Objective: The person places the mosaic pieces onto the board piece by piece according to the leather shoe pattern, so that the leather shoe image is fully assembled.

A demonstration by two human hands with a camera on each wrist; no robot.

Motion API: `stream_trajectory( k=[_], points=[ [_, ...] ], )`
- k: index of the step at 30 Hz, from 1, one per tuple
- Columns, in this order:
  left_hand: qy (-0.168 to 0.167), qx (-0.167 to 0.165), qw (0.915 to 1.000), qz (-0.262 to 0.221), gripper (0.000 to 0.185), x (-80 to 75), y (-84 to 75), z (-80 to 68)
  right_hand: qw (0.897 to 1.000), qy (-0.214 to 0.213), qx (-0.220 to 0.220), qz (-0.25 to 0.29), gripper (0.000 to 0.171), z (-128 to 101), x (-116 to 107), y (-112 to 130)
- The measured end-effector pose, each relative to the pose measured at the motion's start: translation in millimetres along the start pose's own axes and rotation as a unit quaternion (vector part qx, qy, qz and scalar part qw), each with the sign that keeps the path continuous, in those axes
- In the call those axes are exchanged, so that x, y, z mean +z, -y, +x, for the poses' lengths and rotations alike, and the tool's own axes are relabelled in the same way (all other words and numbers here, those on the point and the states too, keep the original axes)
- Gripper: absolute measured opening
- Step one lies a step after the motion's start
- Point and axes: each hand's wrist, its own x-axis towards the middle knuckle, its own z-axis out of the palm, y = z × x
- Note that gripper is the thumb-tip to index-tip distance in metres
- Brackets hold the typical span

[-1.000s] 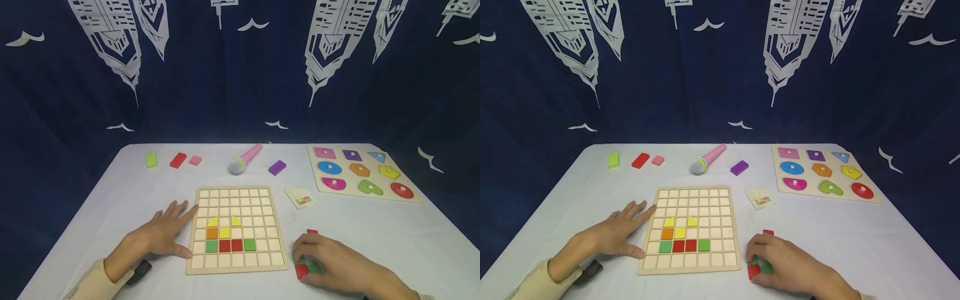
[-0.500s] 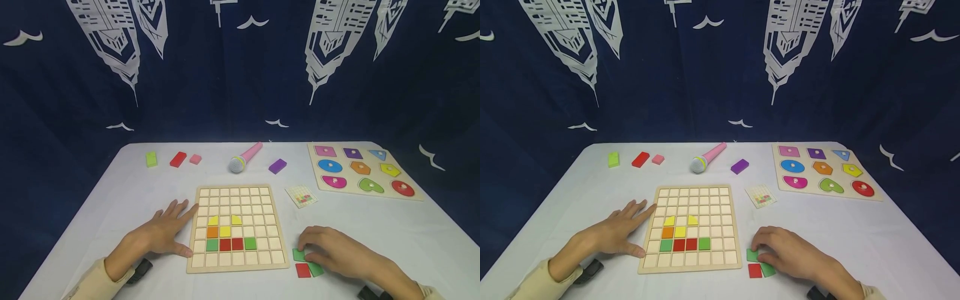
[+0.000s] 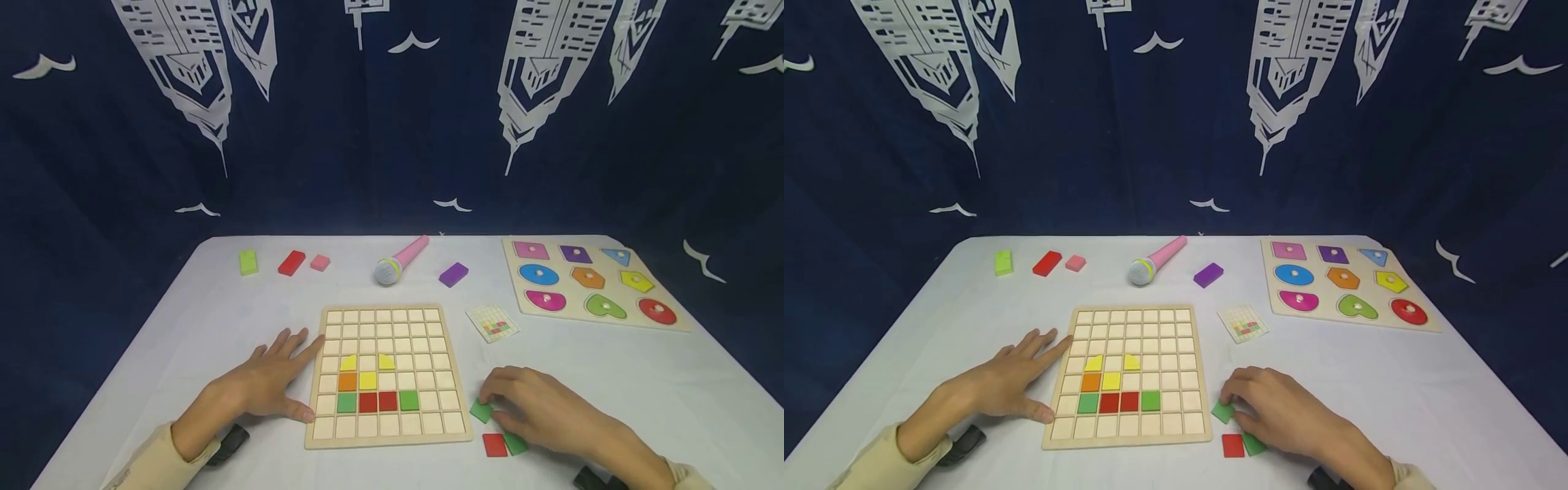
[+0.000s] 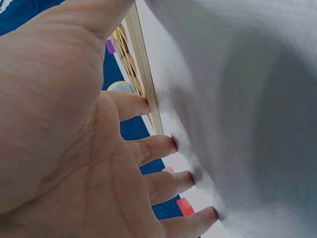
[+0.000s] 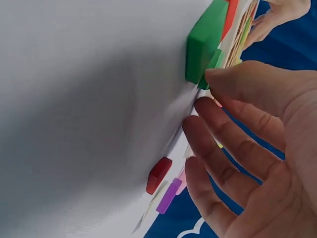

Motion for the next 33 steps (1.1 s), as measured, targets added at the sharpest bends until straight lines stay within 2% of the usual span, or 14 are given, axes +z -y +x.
stream_trajectory(
  k=[3,10,14,18,21,23,28,33],
  points=[
    [-0.001,0.002,1.0000,0.000,0.123,1.7,1.4,-0.8,1.000,-0.014,-0.006,-0.008,0.016,2.4,1.3,1.6],
    [-0.003,0.002,1.0000,0.005,0.123,2.9,2.3,0.0,0.999,-0.017,-0.022,-0.024,0.019,9.5,-0.1,4.0],
    [-0.003,0.003,1.0000,0.007,0.123,1.7,1.7,0.5,0.997,-0.052,-0.026,-0.040,0.020,13.9,-3.8,7.2],
    [-0.004,0.006,0.9999,0.011,0.123,0.2,1.6,1.4,0.994,-0.078,-0.073,0.000,0.019,21.0,-7.8,14.5],
    [-0.006,0.011,0.9999,0.012,0.122,-1.1,1.1,2.5,0.991,-0.064,-0.114,0.038,0.017,30.4,-9.8,25.4],
    [-0.006,0.011,0.9999,0.012,0.122,-1.6,0.9,2.6,0.990,-0.052,-0.125,0.051,0.016,37.1,-9.3,33.9],
    [-0.003,0.007,0.9999,0.009,0.122,-0.8,1.7,1.2,0.989,-0.028,-0.137,0.042,0.013,49.9,-3.8,49.3],
    [-0.002,0.003,1.0000,0.006,0.123,-0.2,2.5,-0.4,0.991,-0.009,-0.131,0.027,0.012,57.4,0.2,53.7]
  ],
)
